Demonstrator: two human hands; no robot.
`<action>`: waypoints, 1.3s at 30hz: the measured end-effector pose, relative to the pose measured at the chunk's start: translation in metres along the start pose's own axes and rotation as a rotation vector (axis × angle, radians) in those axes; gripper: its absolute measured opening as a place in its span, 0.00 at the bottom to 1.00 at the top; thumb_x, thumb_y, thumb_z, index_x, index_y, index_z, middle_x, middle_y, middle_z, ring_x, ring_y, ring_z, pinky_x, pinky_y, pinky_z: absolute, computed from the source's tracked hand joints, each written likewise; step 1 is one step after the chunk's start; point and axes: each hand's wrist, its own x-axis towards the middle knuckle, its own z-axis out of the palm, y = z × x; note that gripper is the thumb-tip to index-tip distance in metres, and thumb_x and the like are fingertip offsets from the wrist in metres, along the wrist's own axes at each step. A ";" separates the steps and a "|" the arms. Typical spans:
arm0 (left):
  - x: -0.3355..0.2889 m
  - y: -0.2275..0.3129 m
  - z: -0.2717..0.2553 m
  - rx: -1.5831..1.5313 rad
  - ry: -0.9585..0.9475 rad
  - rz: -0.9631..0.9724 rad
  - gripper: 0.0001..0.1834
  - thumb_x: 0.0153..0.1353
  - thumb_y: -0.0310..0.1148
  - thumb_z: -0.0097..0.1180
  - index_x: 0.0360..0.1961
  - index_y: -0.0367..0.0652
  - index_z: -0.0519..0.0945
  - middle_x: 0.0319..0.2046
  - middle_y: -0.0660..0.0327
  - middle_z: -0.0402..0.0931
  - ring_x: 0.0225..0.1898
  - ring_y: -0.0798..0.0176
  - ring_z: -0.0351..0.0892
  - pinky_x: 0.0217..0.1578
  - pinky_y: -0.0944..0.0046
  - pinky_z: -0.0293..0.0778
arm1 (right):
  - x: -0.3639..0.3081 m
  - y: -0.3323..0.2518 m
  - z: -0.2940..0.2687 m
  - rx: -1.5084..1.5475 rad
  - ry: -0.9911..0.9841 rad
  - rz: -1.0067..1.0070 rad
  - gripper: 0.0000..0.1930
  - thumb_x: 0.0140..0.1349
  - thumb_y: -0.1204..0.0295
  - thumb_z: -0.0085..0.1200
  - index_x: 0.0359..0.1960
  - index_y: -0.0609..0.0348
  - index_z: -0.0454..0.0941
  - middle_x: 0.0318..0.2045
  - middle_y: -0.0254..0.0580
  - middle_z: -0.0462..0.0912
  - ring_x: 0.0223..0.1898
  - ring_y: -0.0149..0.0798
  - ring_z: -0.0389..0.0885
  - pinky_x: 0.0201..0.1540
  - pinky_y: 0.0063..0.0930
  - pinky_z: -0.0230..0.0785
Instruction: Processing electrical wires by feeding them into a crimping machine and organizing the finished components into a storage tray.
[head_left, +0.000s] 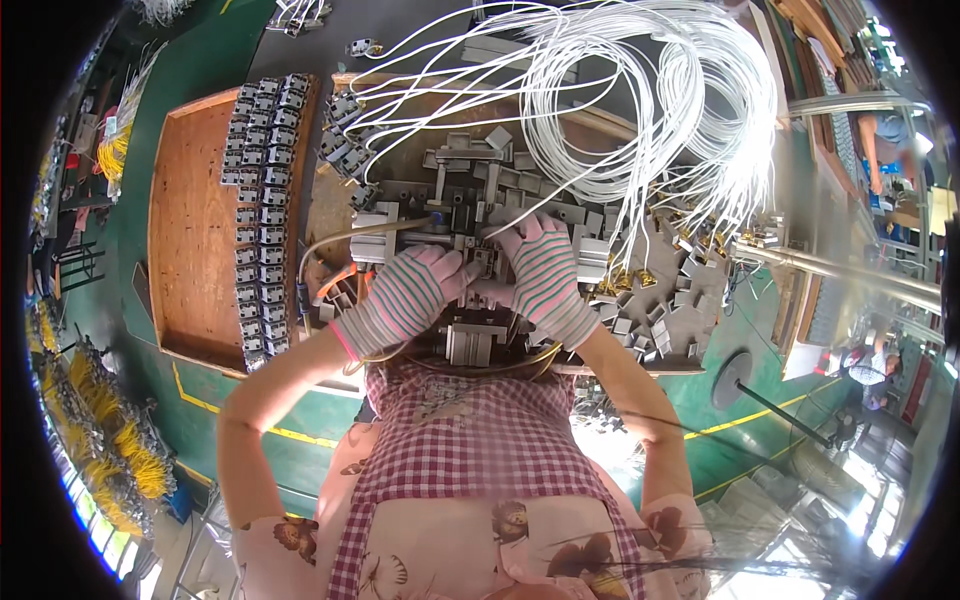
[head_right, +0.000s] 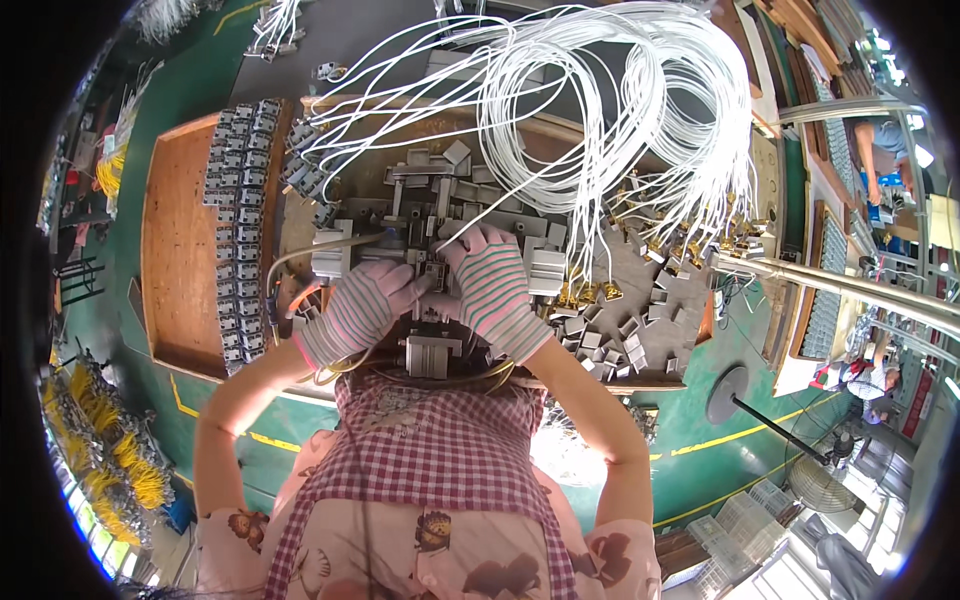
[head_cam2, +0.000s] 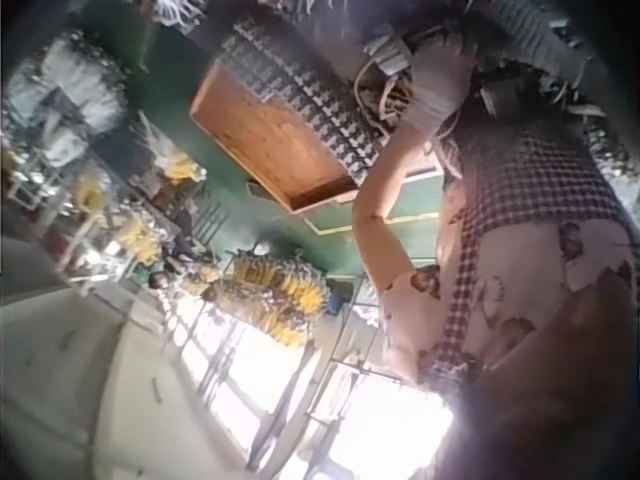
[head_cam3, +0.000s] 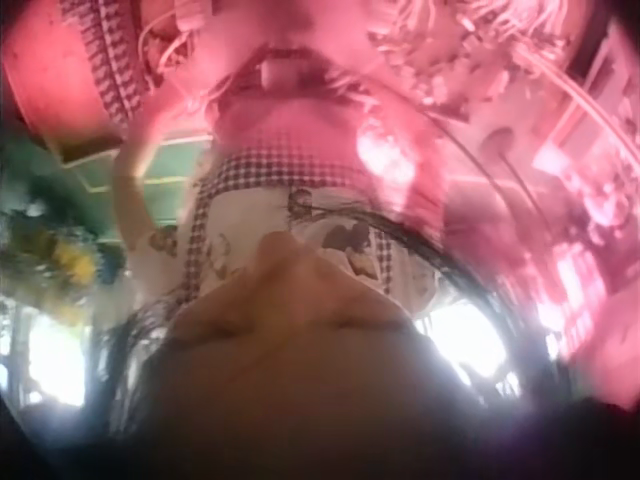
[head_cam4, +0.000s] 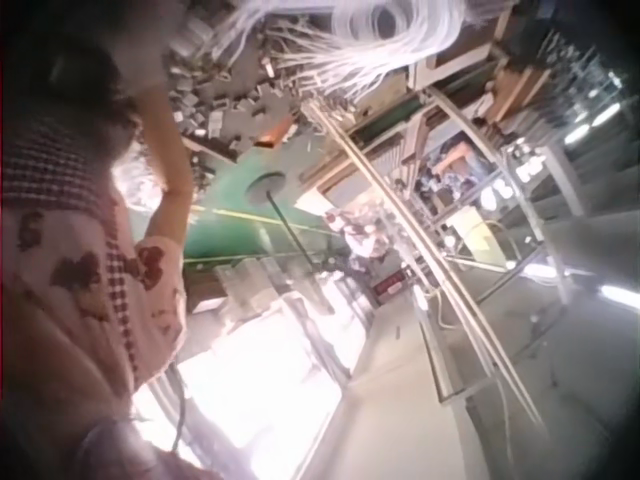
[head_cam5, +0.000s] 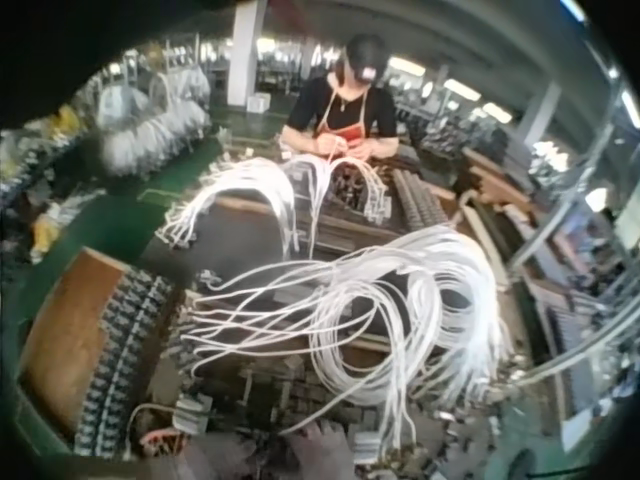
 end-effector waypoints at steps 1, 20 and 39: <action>0.003 -0.006 0.001 0.076 -0.105 0.070 0.21 0.56 0.34 0.54 0.52 0.49 0.78 0.33 0.63 0.71 0.38 0.59 0.75 0.40 0.58 0.74 | -0.001 -0.001 0.001 0.000 -0.001 0.002 0.36 0.32 0.49 0.72 0.46 0.50 0.79 0.51 0.40 0.72 0.53 0.51 0.69 0.57 0.48 0.61; -0.012 0.010 0.001 -0.639 0.405 -0.149 0.27 0.57 0.27 0.59 0.60 0.43 0.72 0.53 0.54 0.74 0.49 0.53 0.76 0.50 0.57 0.73 | -0.085 0.073 -0.051 -0.173 0.665 0.339 0.24 0.52 0.81 0.59 0.54 0.58 0.74 0.49 0.44 0.78 0.50 0.45 0.75 0.56 0.39 0.66; 0.059 -0.143 -0.139 -0.070 0.644 -0.088 0.13 0.60 0.37 0.61 0.47 0.51 0.83 0.46 0.56 0.81 0.52 0.49 0.75 0.56 0.56 0.69 | -0.112 -0.006 -0.095 0.193 0.041 0.122 0.13 0.53 0.76 0.63 0.42 0.54 0.82 0.31 0.38 0.84 0.38 0.46 0.80 0.42 0.37 0.68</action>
